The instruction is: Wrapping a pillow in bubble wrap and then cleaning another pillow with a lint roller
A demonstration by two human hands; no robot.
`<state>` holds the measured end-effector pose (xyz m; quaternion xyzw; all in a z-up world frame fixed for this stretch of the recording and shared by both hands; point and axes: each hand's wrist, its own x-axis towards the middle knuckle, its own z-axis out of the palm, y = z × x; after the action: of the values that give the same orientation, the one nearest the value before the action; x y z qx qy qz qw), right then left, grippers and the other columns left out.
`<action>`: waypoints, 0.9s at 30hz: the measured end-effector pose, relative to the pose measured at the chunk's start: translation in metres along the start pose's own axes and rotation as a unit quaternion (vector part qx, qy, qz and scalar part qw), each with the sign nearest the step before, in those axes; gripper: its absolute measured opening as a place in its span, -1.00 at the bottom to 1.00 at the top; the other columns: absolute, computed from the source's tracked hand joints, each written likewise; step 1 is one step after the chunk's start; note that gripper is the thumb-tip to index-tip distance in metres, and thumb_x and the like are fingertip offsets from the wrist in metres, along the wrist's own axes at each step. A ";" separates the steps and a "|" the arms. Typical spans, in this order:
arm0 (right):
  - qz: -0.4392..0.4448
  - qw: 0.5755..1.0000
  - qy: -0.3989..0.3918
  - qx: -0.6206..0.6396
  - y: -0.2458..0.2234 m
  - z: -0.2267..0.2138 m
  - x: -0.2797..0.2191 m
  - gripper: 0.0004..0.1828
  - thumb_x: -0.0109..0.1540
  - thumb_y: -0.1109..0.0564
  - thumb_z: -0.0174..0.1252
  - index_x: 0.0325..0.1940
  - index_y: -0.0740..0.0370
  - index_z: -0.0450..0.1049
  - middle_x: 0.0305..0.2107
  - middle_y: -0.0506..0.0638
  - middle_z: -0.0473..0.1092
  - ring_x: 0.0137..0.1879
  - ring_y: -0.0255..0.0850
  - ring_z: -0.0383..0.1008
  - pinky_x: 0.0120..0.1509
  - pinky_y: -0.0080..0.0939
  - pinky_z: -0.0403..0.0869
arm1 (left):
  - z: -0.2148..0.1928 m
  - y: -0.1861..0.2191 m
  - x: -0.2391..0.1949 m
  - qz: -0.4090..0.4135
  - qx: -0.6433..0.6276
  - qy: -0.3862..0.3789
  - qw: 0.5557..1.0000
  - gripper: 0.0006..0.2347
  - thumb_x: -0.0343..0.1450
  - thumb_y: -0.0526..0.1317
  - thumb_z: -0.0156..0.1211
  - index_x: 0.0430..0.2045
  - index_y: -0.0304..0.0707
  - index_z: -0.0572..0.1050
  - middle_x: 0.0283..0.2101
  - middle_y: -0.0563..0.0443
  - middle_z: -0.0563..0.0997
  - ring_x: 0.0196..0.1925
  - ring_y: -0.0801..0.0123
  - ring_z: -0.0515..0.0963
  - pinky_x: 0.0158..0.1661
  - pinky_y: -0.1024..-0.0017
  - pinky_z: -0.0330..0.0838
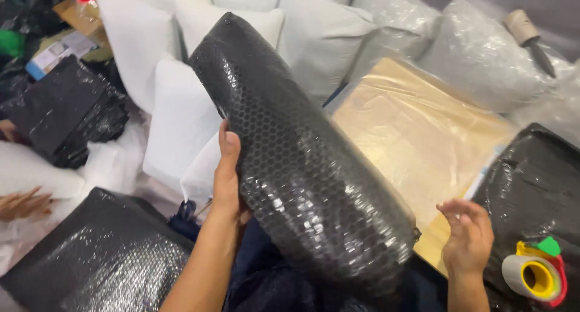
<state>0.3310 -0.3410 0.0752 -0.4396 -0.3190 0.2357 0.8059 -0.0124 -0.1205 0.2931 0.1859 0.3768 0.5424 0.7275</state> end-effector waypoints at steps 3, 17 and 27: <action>0.251 0.930 0.032 -0.265 0.004 0.052 0.054 -0.68 0.33 0.13 -0.01 0.14 0.28 0.40 0.05 0.07 0.38 0.07 -0.12 0.44 0.09 -0.16 0.44 | -0.027 0.004 0.002 0.011 0.096 0.040 0.994 -0.29 0.25 0.07 0.09 0.39 0.16 0.11 0.26 -0.03 0.43 0.22 0.23 0.48 0.16 0.23 0.44; 0.511 0.785 -0.182 -0.300 0.001 0.190 0.029 -0.38 0.20 0.13 0.06 0.36 0.23 0.23 0.17 0.18 0.32 0.20 0.02 0.36 0.21 0.04 0.36 | -0.235 -0.021 -0.011 -0.060 -0.044 0.165 0.983 -0.65 0.32 -0.16 0.26 -0.03 -0.27 0.55 -0.24 -0.13 0.68 -0.30 0.20 0.66 -0.21 0.30 0.61; 0.390 0.798 -0.377 -0.262 0.060 0.311 -0.022 -0.29 0.05 0.03 0.44 0.26 0.20 0.42 -0.01 0.25 0.38 0.10 0.09 0.34 0.13 0.19 0.41 | -0.376 0.054 -0.090 0.041 0.038 0.320 0.946 -0.65 0.22 -0.01 0.39 -0.27 -0.25 0.58 -0.34 -0.19 0.67 -0.40 0.27 0.65 -0.37 0.34 0.58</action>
<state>0.0855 -0.1514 0.1442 -0.5978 -0.4486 0.5846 0.3157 -0.3408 -0.2377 0.1182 0.0458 0.6022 0.5879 0.5382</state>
